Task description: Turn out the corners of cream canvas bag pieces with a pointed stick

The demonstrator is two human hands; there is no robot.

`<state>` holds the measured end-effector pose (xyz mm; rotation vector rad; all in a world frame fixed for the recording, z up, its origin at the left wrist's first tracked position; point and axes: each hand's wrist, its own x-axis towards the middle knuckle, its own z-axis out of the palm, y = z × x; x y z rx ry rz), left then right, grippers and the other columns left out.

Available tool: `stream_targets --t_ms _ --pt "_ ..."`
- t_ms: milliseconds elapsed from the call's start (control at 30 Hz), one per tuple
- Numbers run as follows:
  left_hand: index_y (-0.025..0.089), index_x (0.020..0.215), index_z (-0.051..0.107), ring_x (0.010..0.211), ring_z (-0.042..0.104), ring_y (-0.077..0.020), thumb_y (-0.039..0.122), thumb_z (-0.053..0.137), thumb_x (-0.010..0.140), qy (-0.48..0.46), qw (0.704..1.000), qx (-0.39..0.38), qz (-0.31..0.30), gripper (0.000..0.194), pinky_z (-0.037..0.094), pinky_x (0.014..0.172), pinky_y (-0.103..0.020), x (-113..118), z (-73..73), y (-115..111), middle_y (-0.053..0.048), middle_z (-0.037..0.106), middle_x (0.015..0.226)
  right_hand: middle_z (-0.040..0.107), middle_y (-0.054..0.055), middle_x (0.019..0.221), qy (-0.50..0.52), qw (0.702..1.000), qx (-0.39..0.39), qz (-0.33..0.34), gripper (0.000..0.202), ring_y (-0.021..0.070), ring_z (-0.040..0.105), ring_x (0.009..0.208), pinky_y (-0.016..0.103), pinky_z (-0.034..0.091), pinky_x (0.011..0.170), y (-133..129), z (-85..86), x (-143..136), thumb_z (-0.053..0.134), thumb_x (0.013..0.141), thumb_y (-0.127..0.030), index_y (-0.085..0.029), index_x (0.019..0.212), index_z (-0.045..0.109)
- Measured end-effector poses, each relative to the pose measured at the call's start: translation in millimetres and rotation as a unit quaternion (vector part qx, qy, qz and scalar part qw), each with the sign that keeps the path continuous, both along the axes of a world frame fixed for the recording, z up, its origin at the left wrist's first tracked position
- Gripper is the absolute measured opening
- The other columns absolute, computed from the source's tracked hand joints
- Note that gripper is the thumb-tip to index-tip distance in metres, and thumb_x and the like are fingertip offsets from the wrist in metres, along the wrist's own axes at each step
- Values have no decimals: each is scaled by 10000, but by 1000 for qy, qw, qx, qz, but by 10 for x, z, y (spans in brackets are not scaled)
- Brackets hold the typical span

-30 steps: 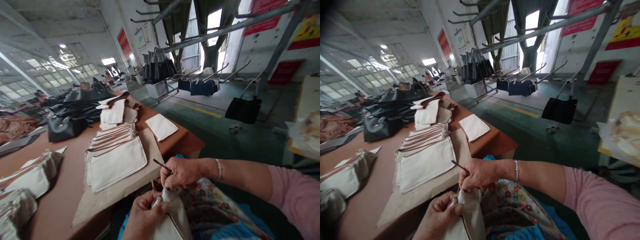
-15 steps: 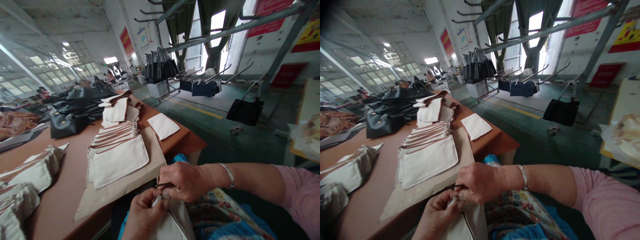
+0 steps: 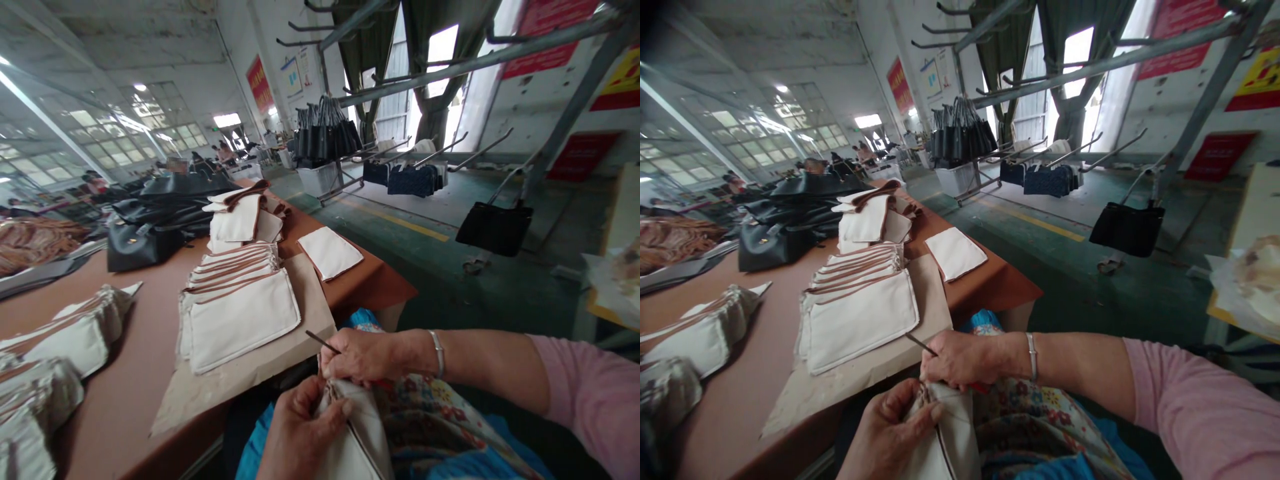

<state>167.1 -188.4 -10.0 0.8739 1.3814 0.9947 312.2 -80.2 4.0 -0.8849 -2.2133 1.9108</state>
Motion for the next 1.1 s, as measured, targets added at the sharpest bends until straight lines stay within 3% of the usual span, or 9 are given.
stream_targets --t_ms 67,300,467,633,867,967,1100 --pt "127 693 691 511 445 -85 380 868 579 -32 999 -10 -5 329 323 463 -174 -51 26 -7 11 597 590 436 -69 555 16 999 -44 -13 107 53 385 424 153 329 401 25 25 21 508 802 -238 -150 832 560" --pt "146 680 660 434 483 -82 412 808 690 -126 989 -69 42 305 326 441 -176 -133 167 26 7 613 547 447 -78 538 67 995 -61 -39 72 39 384 406 122 317 370 47 82 27 567 821 -216 -147 841 557" --pt "131 665 657 458 489 -88 429 816 670 -146 985 -74 58 337 348 458 -175 -163 239 53 -8 608 556 459 -61 497 91 993 -62 -40 357 46 372 332 130 305 313 36 41 -2 399 969 -421 -127 913 594" --pt "124 699 688 489 488 -106 467 769 707 -100 993 -20 63 352 375 493 -192 -190 279 54 0 587 533 501 -56 627 96 994 -49 17 382 44 451 412 123 356 337 57 79 28 635 837 -500 -150 983 587" --pt "152 690 681 589 471 -127 495 666 777 111 992 57 4 354 379 547 -197 -215 354 60 12 568 626 527 -39 676 94 995 -35 5 440 40 433 429 135 339 350 37 91 -18 717 746 -526 -138 901 576" --pt "154 722 680 609 482 -131 459 635 810 107 992 59 3 321 390 570 -200 -230 366 61 8 583 649 521 -45 657 98 994 -48 7 384 42 432 434 136 351 362 42 120 -37 715 760 -474 -139 879 571" --pt "166 683 620 542 471 -114 457 658 791 27 999 6 40 312 351 501 -192 -227 322 48 14 570 614 499 -67 609 93 993 -76 13 279 42 432 430 129 359 374 73 167 -22 709 770 -347 -147 905 569"
